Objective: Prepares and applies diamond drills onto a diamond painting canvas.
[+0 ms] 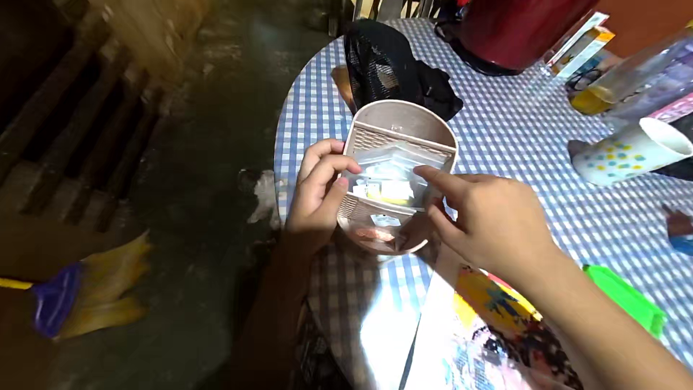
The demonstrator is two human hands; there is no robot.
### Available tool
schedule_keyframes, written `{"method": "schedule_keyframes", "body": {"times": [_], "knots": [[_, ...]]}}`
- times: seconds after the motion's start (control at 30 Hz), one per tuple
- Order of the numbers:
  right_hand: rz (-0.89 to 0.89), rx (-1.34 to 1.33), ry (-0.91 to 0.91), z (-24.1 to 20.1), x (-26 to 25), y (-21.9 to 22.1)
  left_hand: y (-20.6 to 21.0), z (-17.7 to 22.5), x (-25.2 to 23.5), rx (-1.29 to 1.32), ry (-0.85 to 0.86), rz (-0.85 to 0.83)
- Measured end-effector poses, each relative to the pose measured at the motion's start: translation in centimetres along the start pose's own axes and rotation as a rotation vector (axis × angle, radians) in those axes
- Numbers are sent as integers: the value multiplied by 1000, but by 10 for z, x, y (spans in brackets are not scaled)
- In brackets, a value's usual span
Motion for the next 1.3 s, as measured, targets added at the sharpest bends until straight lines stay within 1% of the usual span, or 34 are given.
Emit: {"method": "schedule_keyframes", "body": {"times": [0.07, 0.13, 0.27, 0.37, 0.43, 0.53, 0.63, 0.7, 0.8, 0.87, 0.97, 1.17, 1.3], "knots": [[13, -3, 10, 0, -1, 2, 0, 0, -1, -108, -36, -30], [40, -30, -9, 0, 0, 0, 0, 0, -1, -171, -32, -36], [120, -36, -98, -10, 9, -3, 3, 4, 5, -184, 86, -95], [178, 10, -139, -16, 11, -6, 7, 12, 5, -193, 123, -135], [164, 26, -108, -12, 6, -6, 8, 15, 3, -174, 152, -148], [76, 22, -44, -5, -1, 0, 9, 16, 2, -150, 185, -166], [67, 0, -49, -7, -3, 1, 9, 16, -1, -188, 188, -179], [47, -31, -52, -9, -2, 2, 9, 15, -2, -251, 139, -191], [39, -69, -52, -11, 2, 1, 7, 11, 0, -392, -102, -211], [55, -63, -65, -14, 5, 0, 5, 11, 3, -446, -190, -179], [71, -31, -80, -19, 8, -1, 1, 16, 8, -473, -219, -125], [124, 28, -104, -24, 5, -2, 4, 19, 2, -493, -239, -143], [87, 26, -93, -22, 1, -2, 10, 9, -8, -447, -355, -200]]}}
Point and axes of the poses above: each hand's wrist, its own x-axis away from the middle knuckle, its own y-axis out of the palm, z = x × y, the point moved 8 cm from there along -x, towards the middle knuckle, and after that the axes turned 4 degrees about x, right-handed, at the moved point
